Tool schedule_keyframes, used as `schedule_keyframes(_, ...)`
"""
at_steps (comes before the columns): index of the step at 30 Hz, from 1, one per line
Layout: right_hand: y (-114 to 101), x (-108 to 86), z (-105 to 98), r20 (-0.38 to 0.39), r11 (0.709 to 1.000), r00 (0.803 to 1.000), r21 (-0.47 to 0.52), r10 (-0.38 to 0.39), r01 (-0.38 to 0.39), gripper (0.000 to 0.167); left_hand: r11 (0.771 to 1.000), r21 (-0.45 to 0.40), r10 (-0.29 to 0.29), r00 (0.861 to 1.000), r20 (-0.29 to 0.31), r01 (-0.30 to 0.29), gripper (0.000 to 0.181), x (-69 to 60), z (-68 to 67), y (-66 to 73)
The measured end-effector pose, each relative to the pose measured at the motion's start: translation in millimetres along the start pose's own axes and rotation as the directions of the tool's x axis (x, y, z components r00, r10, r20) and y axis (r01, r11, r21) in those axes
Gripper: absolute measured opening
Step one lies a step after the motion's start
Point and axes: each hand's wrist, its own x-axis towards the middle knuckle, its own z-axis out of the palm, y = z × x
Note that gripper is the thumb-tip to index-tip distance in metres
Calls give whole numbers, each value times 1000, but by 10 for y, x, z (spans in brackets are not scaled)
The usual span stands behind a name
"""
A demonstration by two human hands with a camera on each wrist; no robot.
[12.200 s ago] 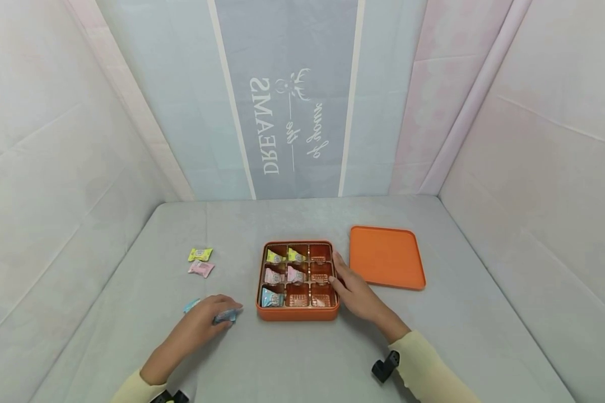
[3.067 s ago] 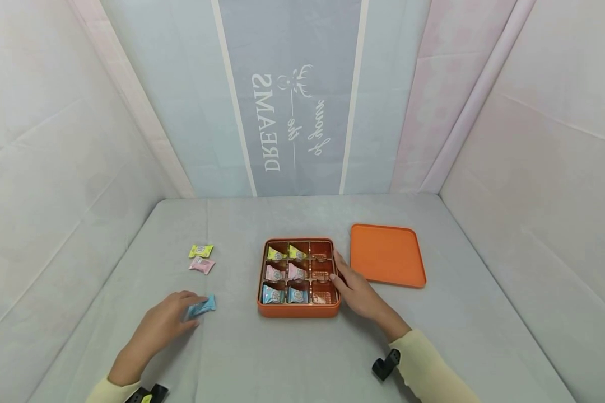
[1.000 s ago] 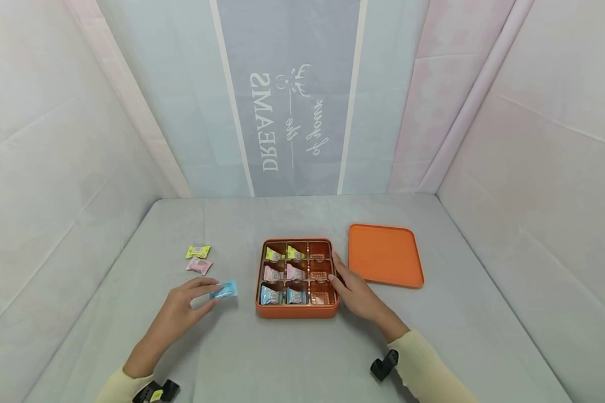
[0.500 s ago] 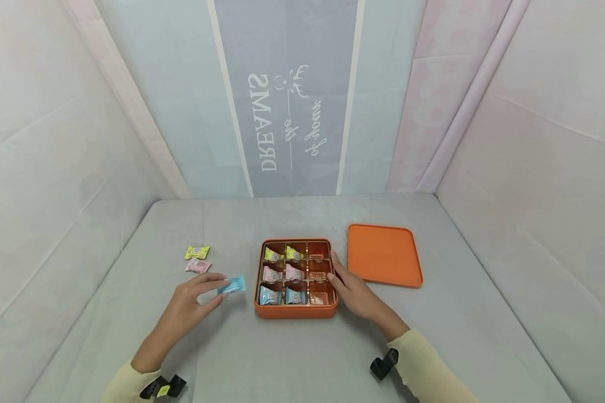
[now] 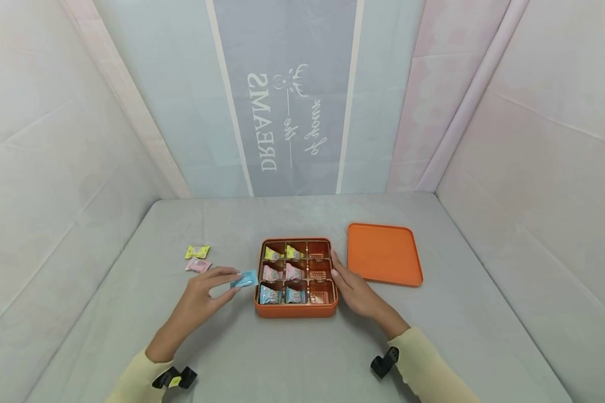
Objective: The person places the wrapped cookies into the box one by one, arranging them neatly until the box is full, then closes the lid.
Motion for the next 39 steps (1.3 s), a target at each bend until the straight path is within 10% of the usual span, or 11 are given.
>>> schedule_keyframes(39, 21, -8, -32, 0, 999, 1000, -35, -9, 9, 61, 996, -69, 66, 997, 41, -63, 30, 383, 368, 107)
